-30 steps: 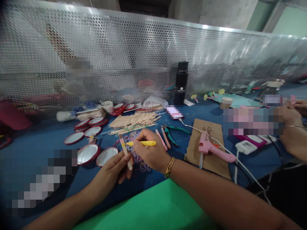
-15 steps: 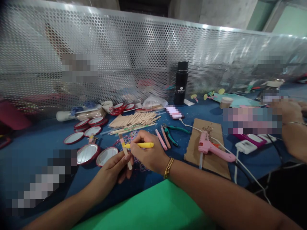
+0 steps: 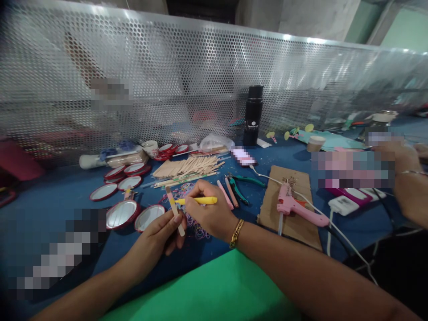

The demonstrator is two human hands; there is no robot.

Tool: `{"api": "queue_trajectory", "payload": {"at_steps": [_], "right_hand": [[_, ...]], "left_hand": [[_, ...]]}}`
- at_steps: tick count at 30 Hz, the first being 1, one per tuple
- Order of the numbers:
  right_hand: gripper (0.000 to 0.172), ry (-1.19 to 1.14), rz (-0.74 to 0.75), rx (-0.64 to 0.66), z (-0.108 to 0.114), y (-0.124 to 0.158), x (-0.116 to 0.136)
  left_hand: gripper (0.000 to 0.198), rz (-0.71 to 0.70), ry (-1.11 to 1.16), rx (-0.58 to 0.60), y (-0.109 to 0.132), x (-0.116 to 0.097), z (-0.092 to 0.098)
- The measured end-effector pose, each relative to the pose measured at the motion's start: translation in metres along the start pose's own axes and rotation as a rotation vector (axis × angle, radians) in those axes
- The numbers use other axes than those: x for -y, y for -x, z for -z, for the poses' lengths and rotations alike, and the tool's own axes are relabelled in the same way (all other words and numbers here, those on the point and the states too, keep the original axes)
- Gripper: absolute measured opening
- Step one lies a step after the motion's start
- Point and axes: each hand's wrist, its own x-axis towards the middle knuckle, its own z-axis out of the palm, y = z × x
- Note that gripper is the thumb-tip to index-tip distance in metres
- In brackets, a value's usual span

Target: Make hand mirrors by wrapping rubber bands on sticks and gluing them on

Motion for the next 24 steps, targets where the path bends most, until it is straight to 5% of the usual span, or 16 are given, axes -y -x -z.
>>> {"api": "queue_trajectory", "payload": {"at_steps": [24], "right_hand": [[0.012,-0.007,0.019,0.014,-0.0007,0.0001,-0.0006]], "left_hand": [[0.038,-0.005,-0.04,0.015,-0.0013,0.0003,0.0]]}}
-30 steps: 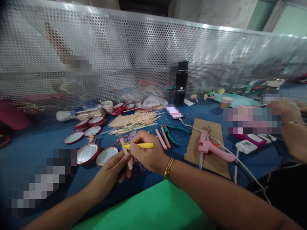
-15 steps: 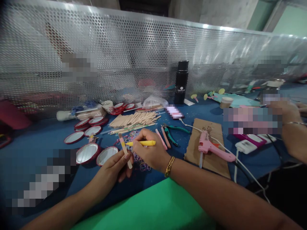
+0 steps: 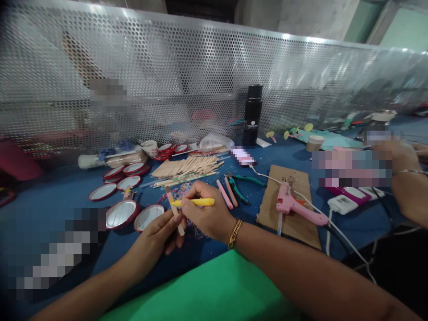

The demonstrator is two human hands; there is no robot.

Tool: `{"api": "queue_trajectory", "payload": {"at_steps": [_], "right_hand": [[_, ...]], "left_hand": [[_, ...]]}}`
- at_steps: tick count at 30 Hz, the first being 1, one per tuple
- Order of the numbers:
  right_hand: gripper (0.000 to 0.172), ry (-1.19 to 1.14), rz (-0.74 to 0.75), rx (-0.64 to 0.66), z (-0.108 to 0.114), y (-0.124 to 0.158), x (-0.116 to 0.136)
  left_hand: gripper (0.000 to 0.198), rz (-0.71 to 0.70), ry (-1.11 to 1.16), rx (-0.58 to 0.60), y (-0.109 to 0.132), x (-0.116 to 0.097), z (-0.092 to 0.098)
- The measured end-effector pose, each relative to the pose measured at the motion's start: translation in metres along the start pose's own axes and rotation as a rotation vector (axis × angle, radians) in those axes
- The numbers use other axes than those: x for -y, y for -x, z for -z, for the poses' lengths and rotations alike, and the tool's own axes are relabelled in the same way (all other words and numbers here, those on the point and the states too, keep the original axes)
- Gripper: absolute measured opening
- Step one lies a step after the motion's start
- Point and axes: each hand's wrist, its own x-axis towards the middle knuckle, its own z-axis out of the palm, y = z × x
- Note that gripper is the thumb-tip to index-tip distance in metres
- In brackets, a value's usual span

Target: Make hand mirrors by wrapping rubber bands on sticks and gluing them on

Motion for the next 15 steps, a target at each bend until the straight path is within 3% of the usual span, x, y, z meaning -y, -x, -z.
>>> {"api": "queue_trajectory", "payload": {"at_steps": [15], "right_hand": [[0.011,-0.041,-0.026,0.002,0.0007,-0.0007,-0.0014]], "left_hand": [[0.037,-0.008,-0.008,-0.006,0.0007,0.0013,0.0008]]}}
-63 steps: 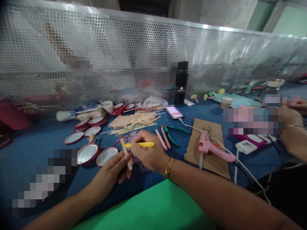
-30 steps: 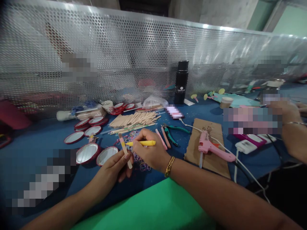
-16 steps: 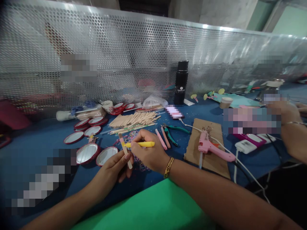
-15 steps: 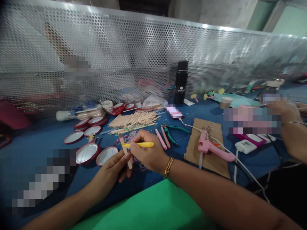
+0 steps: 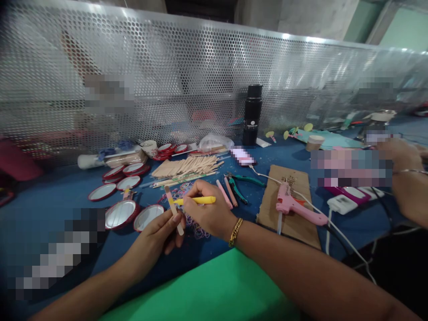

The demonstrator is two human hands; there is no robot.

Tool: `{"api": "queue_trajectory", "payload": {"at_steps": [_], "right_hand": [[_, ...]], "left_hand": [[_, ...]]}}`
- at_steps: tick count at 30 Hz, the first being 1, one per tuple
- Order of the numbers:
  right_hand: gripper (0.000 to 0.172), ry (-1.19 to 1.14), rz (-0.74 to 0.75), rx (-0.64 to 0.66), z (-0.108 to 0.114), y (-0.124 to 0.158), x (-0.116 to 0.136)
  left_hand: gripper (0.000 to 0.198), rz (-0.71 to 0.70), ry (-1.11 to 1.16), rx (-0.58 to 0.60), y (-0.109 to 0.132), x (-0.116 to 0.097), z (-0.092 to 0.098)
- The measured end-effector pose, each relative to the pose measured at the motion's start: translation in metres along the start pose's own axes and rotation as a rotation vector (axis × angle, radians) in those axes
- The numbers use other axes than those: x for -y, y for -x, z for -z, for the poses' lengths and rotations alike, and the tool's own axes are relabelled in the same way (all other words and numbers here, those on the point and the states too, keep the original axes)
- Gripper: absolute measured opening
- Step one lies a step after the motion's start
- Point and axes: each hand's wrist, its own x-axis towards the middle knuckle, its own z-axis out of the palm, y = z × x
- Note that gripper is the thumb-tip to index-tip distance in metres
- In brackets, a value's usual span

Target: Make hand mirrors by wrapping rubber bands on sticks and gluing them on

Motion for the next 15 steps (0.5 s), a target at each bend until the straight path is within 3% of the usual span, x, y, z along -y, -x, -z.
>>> {"api": "queue_trajectory", "payload": {"at_steps": [15], "right_hand": [[0.011,-0.005,0.03,0.01,-0.0001,-0.0007,-0.0016]], "left_hand": [[0.037,0.001,-0.008,0.007,0.0002,-0.0015,-0.0001]]}}
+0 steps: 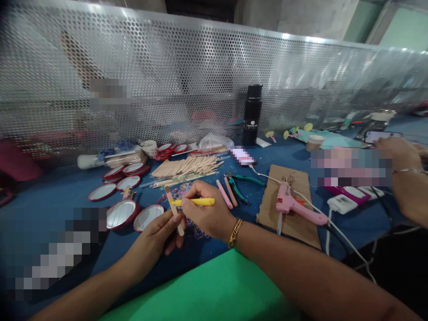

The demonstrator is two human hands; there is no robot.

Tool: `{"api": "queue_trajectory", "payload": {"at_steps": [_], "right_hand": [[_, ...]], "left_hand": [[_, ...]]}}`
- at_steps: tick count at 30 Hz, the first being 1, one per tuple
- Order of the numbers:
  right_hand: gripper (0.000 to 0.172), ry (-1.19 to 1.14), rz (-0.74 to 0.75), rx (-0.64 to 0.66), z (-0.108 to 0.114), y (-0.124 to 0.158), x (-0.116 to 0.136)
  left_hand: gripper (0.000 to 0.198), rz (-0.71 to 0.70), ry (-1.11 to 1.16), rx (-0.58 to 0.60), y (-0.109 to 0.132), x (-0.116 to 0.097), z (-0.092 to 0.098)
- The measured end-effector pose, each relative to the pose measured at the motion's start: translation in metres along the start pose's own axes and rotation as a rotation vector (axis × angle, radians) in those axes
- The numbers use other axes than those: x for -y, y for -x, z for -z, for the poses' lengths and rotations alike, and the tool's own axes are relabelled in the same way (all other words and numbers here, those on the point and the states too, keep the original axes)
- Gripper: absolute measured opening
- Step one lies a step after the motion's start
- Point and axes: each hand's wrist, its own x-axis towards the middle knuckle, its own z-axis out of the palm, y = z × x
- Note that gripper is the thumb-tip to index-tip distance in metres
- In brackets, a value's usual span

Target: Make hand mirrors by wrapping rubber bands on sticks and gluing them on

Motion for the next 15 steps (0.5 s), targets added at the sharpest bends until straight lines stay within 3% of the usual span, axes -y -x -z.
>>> {"api": "queue_trajectory", "payload": {"at_steps": [15], "right_hand": [[0.01,-0.029,-0.055,-0.007,0.0006,0.0007,0.0006]], "left_hand": [[0.037,-0.002,0.011,-0.003,-0.0003,0.0024,0.0001]]}}
